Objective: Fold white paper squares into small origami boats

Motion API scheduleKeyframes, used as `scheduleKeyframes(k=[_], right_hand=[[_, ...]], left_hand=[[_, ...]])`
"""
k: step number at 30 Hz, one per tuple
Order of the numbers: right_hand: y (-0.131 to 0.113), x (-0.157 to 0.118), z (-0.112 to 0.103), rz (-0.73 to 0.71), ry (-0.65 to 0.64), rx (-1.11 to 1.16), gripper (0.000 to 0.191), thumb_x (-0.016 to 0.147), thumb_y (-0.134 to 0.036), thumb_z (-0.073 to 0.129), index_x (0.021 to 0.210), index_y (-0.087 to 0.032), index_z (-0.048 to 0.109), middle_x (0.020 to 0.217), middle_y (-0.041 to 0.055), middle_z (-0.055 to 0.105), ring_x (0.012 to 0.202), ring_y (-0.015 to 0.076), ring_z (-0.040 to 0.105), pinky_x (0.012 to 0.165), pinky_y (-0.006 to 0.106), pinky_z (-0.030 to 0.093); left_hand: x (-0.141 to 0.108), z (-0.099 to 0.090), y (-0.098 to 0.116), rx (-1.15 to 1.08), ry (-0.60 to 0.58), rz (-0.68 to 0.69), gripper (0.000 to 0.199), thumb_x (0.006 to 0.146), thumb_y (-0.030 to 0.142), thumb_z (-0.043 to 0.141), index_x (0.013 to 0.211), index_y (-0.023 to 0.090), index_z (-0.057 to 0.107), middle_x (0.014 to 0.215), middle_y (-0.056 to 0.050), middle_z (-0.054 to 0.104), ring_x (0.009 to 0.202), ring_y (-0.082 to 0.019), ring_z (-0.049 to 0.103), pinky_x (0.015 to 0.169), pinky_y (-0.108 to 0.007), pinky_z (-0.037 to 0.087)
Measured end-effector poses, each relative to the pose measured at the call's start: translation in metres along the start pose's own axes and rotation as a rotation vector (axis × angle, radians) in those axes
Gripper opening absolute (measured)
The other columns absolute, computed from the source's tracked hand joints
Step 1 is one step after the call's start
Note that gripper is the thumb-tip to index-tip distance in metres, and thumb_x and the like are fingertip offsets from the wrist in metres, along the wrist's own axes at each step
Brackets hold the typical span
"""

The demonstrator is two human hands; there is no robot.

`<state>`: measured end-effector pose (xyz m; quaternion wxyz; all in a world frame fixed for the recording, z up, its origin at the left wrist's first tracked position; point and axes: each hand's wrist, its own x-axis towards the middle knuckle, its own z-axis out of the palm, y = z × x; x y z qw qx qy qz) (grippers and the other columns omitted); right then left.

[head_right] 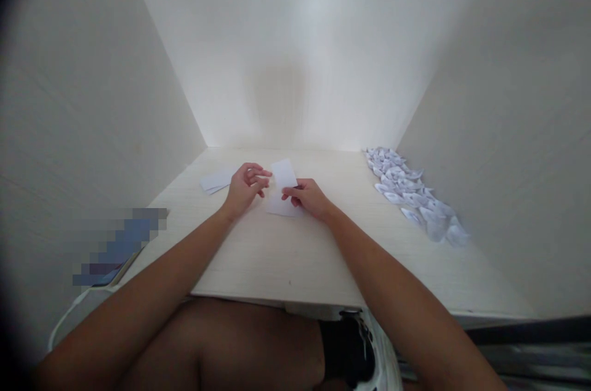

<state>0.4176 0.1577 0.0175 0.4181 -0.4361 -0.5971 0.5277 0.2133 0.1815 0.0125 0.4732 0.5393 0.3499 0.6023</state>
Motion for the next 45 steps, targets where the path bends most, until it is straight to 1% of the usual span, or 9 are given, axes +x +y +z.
scheduleKeyframes(k=[4, 8, 15, 18, 21, 23, 26, 33, 45], right_hand=[[-0.002, -0.001, 0.003, 0.02, 0.009, 0.077, 0.033, 0.067, -0.048, 0.082, 0.068, -0.017, 0.07, 0.06, 0.0002, 0.063, 0.048, 0.0082, 0.04, 0.046, 0.026, 0.02], [-0.003, -0.001, 0.004, 0.036, -0.012, 0.117, 0.031, 0.066, -0.044, 0.083, 0.068, -0.016, 0.071, 0.066, 0.0031, 0.067, 0.051, 0.0083, 0.044, 0.045, 0.025, 0.021], [-0.002, -0.001, 0.002, 0.037, -0.058, 0.123, 0.031, 0.069, -0.042, 0.086, 0.075, -0.015, 0.072, 0.07, 0.0042, 0.07, 0.055, 0.0101, 0.054, 0.048, 0.024, 0.036], [-0.001, -0.001, 0.0, -0.006, -0.053, 0.116, 0.039, 0.068, -0.038, 0.089, 0.098, -0.016, 0.075, 0.079, 0.004, 0.074, 0.062, 0.0121, 0.061, 0.053, 0.024, 0.043], [0.001, 0.002, -0.004, -0.086, -0.007, 0.097, 0.073, 0.065, -0.031, 0.09, 0.134, -0.024, 0.065, 0.096, 0.004, 0.077, 0.073, 0.0151, 0.069, 0.059, 0.024, 0.049], [0.002, 0.005, -0.006, -0.157, 0.048, 0.066, 0.085, 0.065, -0.031, 0.092, 0.143, -0.025, 0.06, 0.106, 0.0054, 0.076, 0.076, 0.0156, 0.071, 0.063, 0.026, 0.053], [0.004, 0.01, -0.011, -0.277, 0.145, -0.004, 0.08, 0.064, -0.038, 0.094, 0.138, -0.025, 0.066, 0.118, 0.0081, 0.073, 0.074, 0.0143, 0.069, 0.064, 0.029, 0.055], [0.005, 0.013, -0.015, -0.445, 0.214, -0.148, 0.029, 0.073, -0.049, 0.088, 0.09, -0.025, 0.084, 0.116, 0.008, 0.075, 0.084, 0.0174, 0.068, 0.064, 0.029, 0.057], [-0.002, 0.007, -0.001, -0.453, 0.184, -0.135, 0.04, 0.076, -0.061, 0.084, 0.081, -0.021, 0.08, 0.099, 0.0083, 0.077, 0.076, 0.0164, 0.066, 0.061, 0.028, 0.054]], left_hand=[[-0.009, 0.007, 0.0, 0.154, -0.125, 0.115, 0.051, 0.065, 0.02, 0.086, 0.114, 0.023, 0.074, 0.103, -0.007, 0.077, 0.074, -0.016, 0.071, 0.052, -0.021, 0.054], [-0.01, 0.005, 0.001, 0.252, -0.156, 0.214, 0.022, 0.071, 0.02, 0.085, 0.092, 0.024, 0.084, 0.103, -0.009, 0.079, 0.082, -0.018, 0.072, 0.062, -0.023, 0.056], [-0.008, 0.003, 0.002, 0.295, -0.133, 0.291, 0.015, 0.072, 0.022, 0.086, 0.085, 0.028, 0.086, 0.103, -0.008, 0.081, 0.09, -0.022, 0.073, 0.066, -0.027, 0.058], [-0.007, 0.002, 0.001, 0.299, -0.12, 0.308, 0.012, 0.073, 0.023, 0.086, 0.084, 0.028, 0.086, 0.1, -0.008, 0.082, 0.086, -0.021, 0.074, 0.063, -0.027, 0.058], [-0.005, 0.001, -0.002, 0.297, -0.114, 0.314, 0.009, 0.075, 0.027, 0.086, 0.084, 0.027, 0.087, 0.1, -0.008, 0.082, 0.081, -0.02, 0.074, 0.061, -0.026, 0.059], [-0.005, 0.001, -0.003, 0.289, -0.112, 0.307, 0.011, 0.075, 0.031, 0.087, 0.085, 0.026, 0.087, 0.1, -0.009, 0.082, 0.077, -0.019, 0.073, 0.061, -0.027, 0.061], [-0.004, 0.002, -0.005, 0.265, -0.104, 0.284, 0.02, 0.074, 0.04, 0.089, 0.085, 0.024, 0.087, 0.098, -0.009, 0.082, 0.074, -0.018, 0.073, 0.058, -0.028, 0.064], [-0.006, 0.005, -0.004, 0.2, -0.132, 0.219, 0.036, 0.07, 0.053, 0.09, 0.083, 0.02, 0.086, 0.093, -0.009, 0.082, 0.074, -0.02, 0.075, 0.056, -0.03, 0.068], [-0.007, 0.007, -0.002, 0.167, -0.095, 0.228, 0.034, 0.07, 0.05, 0.092, 0.08, 0.018, 0.084, 0.085, -0.006, 0.079, 0.068, -0.016, 0.072, 0.055, -0.028, 0.068]])
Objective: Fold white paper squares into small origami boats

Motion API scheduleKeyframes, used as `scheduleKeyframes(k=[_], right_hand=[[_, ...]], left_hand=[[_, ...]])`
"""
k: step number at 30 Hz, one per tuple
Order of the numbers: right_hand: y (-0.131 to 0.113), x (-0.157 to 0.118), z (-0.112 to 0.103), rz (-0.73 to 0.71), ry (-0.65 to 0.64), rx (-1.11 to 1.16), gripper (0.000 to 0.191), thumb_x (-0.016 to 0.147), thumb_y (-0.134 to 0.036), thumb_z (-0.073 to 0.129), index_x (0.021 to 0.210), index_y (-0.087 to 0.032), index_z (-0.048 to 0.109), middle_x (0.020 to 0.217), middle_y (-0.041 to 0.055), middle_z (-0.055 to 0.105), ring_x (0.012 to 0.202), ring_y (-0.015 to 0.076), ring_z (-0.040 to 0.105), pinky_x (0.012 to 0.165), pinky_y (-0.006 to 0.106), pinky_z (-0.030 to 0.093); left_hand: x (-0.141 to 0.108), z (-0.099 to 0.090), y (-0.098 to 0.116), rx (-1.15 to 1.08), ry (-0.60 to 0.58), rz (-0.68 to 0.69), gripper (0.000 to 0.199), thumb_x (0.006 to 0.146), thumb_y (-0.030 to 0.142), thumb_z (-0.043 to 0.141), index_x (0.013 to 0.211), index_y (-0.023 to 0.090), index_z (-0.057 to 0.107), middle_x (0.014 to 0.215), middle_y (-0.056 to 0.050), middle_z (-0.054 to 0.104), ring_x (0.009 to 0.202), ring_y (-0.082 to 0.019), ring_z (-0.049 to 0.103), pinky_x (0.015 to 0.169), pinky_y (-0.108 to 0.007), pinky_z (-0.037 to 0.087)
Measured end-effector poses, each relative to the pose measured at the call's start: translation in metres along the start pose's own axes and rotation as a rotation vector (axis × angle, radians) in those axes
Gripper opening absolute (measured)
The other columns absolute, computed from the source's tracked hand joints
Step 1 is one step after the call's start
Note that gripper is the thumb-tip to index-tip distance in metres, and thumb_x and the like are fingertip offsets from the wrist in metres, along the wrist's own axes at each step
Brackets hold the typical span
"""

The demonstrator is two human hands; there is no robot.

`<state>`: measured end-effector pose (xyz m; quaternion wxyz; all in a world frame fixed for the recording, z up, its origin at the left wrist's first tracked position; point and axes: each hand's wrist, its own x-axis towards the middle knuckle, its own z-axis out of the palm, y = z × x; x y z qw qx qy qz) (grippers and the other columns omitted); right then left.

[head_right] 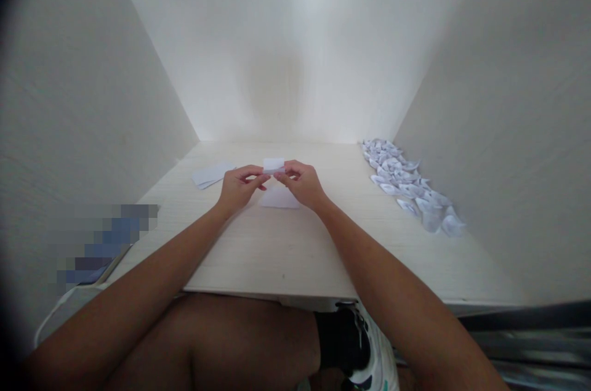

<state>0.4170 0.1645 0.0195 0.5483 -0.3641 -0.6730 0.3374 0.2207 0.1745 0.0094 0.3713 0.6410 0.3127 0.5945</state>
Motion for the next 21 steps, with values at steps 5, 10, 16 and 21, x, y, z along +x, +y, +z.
scheduleKeyframes(k=[5, 10, 16, 21], right_hand=[[-0.005, -0.001, 0.003, 0.006, 0.01, 0.018, 0.045, 0.074, -0.064, 0.084, 0.077, -0.02, 0.079, 0.096, 0.0081, 0.077, 0.073, 0.0154, 0.063, 0.06, 0.028, 0.05], [-0.009, -0.002, 0.004, 0.035, 0.018, 0.032, 0.05, 0.071, -0.068, 0.085, 0.071, -0.019, 0.076, 0.077, 0.0044, 0.074, 0.064, 0.0135, 0.059, 0.059, 0.027, 0.045], [-0.011, -0.003, 0.006, 0.104, 0.074, 0.038, 0.054, 0.066, -0.069, 0.088, 0.071, -0.018, 0.074, 0.062, 0.0024, 0.07, 0.052, 0.0113, 0.051, 0.052, 0.027, 0.037], [-0.016, -0.005, 0.008, 0.137, 0.103, 0.052, 0.053, 0.065, -0.066, 0.09, 0.071, -0.017, 0.07, 0.062, 0.0036, 0.072, 0.048, 0.0103, 0.05, 0.049, 0.026, 0.034]], left_hand=[[0.0, 0.0, 0.003, -0.005, -0.023, 0.032, 0.03, 0.068, 0.045, 0.094, 0.08, 0.019, 0.084, 0.091, -0.007, 0.078, 0.072, -0.016, 0.071, 0.054, -0.027, 0.067], [0.0, 0.0, 0.003, -0.015, -0.029, 0.035, 0.028, 0.069, 0.045, 0.093, 0.077, 0.019, 0.083, 0.091, -0.006, 0.078, 0.071, -0.016, 0.071, 0.054, -0.028, 0.068], [-0.002, 0.002, 0.004, -0.027, -0.015, 0.0, 0.033, 0.069, 0.045, 0.094, 0.078, 0.016, 0.08, 0.08, -0.004, 0.075, 0.063, -0.014, 0.069, 0.054, -0.028, 0.068], [-0.004, 0.004, 0.005, -0.072, 0.009, -0.019, 0.045, 0.072, 0.044, 0.092, 0.105, 0.017, 0.078, 0.086, -0.004, 0.074, 0.075, -0.018, 0.074, 0.053, -0.027, 0.067]])
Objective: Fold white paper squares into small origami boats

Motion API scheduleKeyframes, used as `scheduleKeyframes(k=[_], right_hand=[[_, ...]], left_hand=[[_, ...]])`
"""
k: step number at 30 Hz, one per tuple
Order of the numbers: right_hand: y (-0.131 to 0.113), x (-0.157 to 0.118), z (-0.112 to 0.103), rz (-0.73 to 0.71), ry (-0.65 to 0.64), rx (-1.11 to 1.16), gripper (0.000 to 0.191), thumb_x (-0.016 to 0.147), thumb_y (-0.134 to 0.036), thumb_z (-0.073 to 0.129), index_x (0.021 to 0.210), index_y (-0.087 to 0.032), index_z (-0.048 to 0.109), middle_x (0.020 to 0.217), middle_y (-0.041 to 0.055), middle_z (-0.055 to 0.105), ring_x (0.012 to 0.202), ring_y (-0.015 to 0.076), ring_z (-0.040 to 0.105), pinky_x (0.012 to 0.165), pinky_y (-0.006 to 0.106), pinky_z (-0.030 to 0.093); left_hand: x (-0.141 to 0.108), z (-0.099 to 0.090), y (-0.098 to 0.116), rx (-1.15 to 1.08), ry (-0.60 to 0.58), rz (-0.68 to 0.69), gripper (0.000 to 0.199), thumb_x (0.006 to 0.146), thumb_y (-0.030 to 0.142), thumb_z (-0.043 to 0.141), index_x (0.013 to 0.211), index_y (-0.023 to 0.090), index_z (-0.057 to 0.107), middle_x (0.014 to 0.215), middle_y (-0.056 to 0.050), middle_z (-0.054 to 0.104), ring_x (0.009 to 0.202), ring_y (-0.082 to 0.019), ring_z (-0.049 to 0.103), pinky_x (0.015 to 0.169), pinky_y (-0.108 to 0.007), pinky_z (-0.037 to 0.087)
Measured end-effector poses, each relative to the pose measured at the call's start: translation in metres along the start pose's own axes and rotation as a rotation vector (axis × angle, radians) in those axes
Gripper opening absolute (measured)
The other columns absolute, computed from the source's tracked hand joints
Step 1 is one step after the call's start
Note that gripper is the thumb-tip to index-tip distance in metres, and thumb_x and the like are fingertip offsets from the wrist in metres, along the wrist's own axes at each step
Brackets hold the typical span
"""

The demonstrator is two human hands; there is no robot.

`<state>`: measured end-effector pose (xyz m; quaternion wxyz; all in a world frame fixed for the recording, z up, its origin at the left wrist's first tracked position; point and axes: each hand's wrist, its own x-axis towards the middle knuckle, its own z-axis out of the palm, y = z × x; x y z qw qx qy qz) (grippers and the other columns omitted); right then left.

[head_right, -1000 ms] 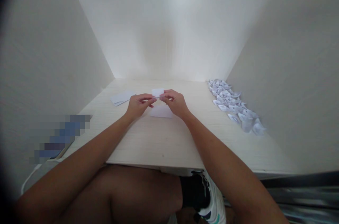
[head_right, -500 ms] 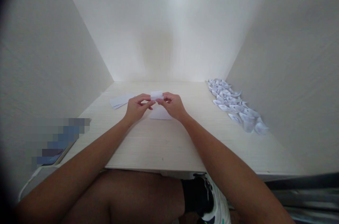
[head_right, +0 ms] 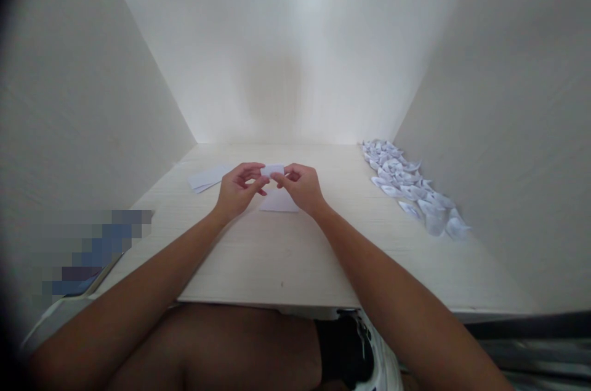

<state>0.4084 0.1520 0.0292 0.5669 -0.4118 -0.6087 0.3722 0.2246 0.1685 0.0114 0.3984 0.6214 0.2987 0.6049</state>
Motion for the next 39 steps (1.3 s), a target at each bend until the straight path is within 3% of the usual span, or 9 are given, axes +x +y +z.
scheduleKeyframes(k=[3, 7, 14, 22, 39], right_hand=[[0.0, -0.001, 0.001, 0.013, -0.004, 0.022, 0.054, 0.066, -0.066, 0.09, 0.071, -0.018, 0.066, 0.062, 0.0039, 0.072, 0.049, 0.0111, 0.055, 0.049, 0.025, 0.038], [0.003, -0.001, 0.003, 0.018, -0.01, 0.076, 0.056, 0.066, -0.065, 0.09, 0.079, -0.021, 0.059, 0.066, 0.0014, 0.072, 0.057, 0.0154, 0.068, 0.05, 0.025, 0.045], [0.003, -0.001, 0.004, -0.015, -0.03, 0.113, 0.069, 0.072, -0.06, 0.088, 0.124, -0.022, 0.064, 0.07, -0.0048, 0.069, 0.062, 0.0158, 0.072, 0.055, 0.026, 0.052], [0.006, 0.0, 0.002, -0.061, -0.046, 0.101, 0.05, 0.074, -0.054, 0.088, 0.106, -0.018, 0.074, 0.065, -0.0066, 0.061, 0.06, 0.0138, 0.07, 0.061, 0.028, 0.057], [0.004, 0.0, 0.003, -0.052, -0.052, 0.085, 0.046, 0.073, -0.057, 0.087, 0.094, -0.02, 0.073, 0.062, -0.0051, 0.063, 0.059, 0.017, 0.073, 0.058, 0.028, 0.057]], left_hand=[[0.0, 0.001, 0.0, -0.025, 0.024, -0.008, 0.049, 0.074, 0.045, 0.09, 0.112, 0.017, 0.077, 0.096, -0.006, 0.075, 0.078, -0.018, 0.075, 0.054, -0.028, 0.068], [0.001, 0.002, 0.001, -0.038, 0.032, -0.023, 0.043, 0.074, 0.044, 0.09, 0.104, 0.014, 0.08, 0.089, -0.006, 0.076, 0.077, -0.018, 0.075, 0.056, -0.029, 0.069], [0.002, 0.003, 0.005, -0.033, 0.037, -0.04, 0.041, 0.07, 0.043, 0.092, 0.097, 0.015, 0.08, 0.083, -0.005, 0.077, 0.071, -0.017, 0.074, 0.058, -0.032, 0.07], [0.003, 0.002, 0.008, -0.025, 0.033, -0.075, 0.044, 0.066, 0.046, 0.094, 0.092, 0.013, 0.079, 0.076, -0.004, 0.077, 0.062, -0.017, 0.072, 0.056, -0.033, 0.069], [0.004, 0.0, 0.009, -0.074, 0.002, -0.12, 0.042, 0.065, 0.044, 0.094, 0.09, 0.014, 0.078, 0.071, -0.003, 0.075, 0.064, -0.017, 0.072, 0.057, -0.033, 0.069]])
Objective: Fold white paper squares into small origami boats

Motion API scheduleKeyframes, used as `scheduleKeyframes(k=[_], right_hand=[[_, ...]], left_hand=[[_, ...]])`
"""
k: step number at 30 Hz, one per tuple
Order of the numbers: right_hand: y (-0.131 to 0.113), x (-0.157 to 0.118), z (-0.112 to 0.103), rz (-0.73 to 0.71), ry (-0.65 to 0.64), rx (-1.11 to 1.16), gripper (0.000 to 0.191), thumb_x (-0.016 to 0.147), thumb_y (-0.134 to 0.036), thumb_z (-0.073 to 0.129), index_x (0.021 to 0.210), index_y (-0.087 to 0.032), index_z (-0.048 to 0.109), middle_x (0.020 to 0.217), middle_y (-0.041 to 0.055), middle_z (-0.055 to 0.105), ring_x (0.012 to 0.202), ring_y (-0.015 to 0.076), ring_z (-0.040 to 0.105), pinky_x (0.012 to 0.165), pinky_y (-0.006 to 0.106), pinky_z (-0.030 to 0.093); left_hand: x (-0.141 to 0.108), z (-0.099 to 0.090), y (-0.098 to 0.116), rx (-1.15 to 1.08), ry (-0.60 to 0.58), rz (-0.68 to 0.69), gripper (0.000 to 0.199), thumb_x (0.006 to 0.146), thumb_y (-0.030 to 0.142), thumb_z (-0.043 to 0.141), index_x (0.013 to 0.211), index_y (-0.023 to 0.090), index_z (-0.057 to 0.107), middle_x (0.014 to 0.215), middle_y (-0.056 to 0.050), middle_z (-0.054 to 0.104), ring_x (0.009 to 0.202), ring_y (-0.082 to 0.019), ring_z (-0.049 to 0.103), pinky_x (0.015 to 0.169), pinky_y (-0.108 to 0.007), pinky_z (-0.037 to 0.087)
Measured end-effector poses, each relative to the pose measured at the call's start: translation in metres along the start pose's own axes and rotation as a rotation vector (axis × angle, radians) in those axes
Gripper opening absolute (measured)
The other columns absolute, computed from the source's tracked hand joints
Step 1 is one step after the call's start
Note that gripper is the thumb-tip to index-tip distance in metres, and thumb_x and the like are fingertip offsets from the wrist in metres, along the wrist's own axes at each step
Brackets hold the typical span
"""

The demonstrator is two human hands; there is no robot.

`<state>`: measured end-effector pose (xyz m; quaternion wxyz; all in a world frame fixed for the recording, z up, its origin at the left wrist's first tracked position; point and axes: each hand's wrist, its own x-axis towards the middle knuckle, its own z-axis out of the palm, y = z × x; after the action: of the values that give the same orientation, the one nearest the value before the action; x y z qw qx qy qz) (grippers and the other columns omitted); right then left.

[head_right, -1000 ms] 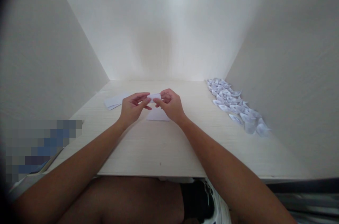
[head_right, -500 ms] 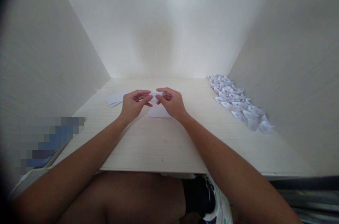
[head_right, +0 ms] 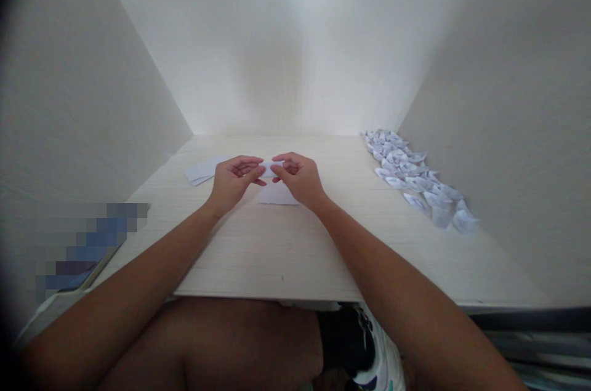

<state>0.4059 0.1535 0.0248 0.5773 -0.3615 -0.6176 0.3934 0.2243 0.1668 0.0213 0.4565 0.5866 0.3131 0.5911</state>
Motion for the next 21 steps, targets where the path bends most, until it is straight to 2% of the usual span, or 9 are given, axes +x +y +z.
scheduleKeyframes(k=[11, 14, 17, 21], right_hand=[[0.004, 0.001, -0.004, -0.001, -0.021, -0.057, 0.044, 0.078, -0.06, 0.083, 0.093, -0.019, 0.073, 0.068, 0.001, 0.073, 0.062, 0.0191, 0.075, 0.056, 0.028, 0.056], [0.005, 0.001, -0.005, -0.015, -0.033, -0.11, 0.041, 0.08, -0.059, 0.081, 0.091, -0.02, 0.074, 0.074, 0.0035, 0.076, 0.066, 0.0196, 0.074, 0.06, 0.031, 0.057], [0.005, 0.003, -0.008, -0.037, -0.042, -0.201, 0.03, 0.083, -0.05, 0.079, 0.089, -0.02, 0.076, 0.08, 0.0052, 0.078, 0.069, 0.0185, 0.071, 0.064, 0.032, 0.055], [0.004, 0.005, -0.011, -0.058, -0.077, -0.35, 0.015, 0.086, -0.034, 0.075, 0.083, -0.02, 0.077, 0.074, 0.0028, 0.074, 0.065, 0.0159, 0.06, 0.061, 0.03, 0.045]], left_hand=[[0.0, -0.001, -0.001, -0.002, -0.011, -0.023, 0.042, 0.065, 0.044, 0.095, 0.088, 0.013, 0.08, 0.072, -0.005, 0.078, 0.061, -0.018, 0.072, 0.058, -0.035, 0.069], [0.001, -0.002, -0.002, 0.01, -0.023, -0.028, 0.042, 0.064, 0.045, 0.095, 0.086, 0.013, 0.08, 0.072, -0.005, 0.078, 0.061, -0.018, 0.073, 0.058, -0.036, 0.07], [0.001, -0.004, -0.003, 0.032, -0.042, -0.037, 0.041, 0.064, 0.045, 0.095, 0.086, 0.013, 0.081, 0.073, -0.006, 0.078, 0.065, -0.02, 0.074, 0.06, -0.037, 0.07], [0.001, -0.006, -0.006, 0.071, -0.07, -0.045, 0.04, 0.064, 0.045, 0.095, 0.084, 0.013, 0.081, 0.074, -0.006, 0.079, 0.064, -0.021, 0.075, 0.06, -0.039, 0.07]])
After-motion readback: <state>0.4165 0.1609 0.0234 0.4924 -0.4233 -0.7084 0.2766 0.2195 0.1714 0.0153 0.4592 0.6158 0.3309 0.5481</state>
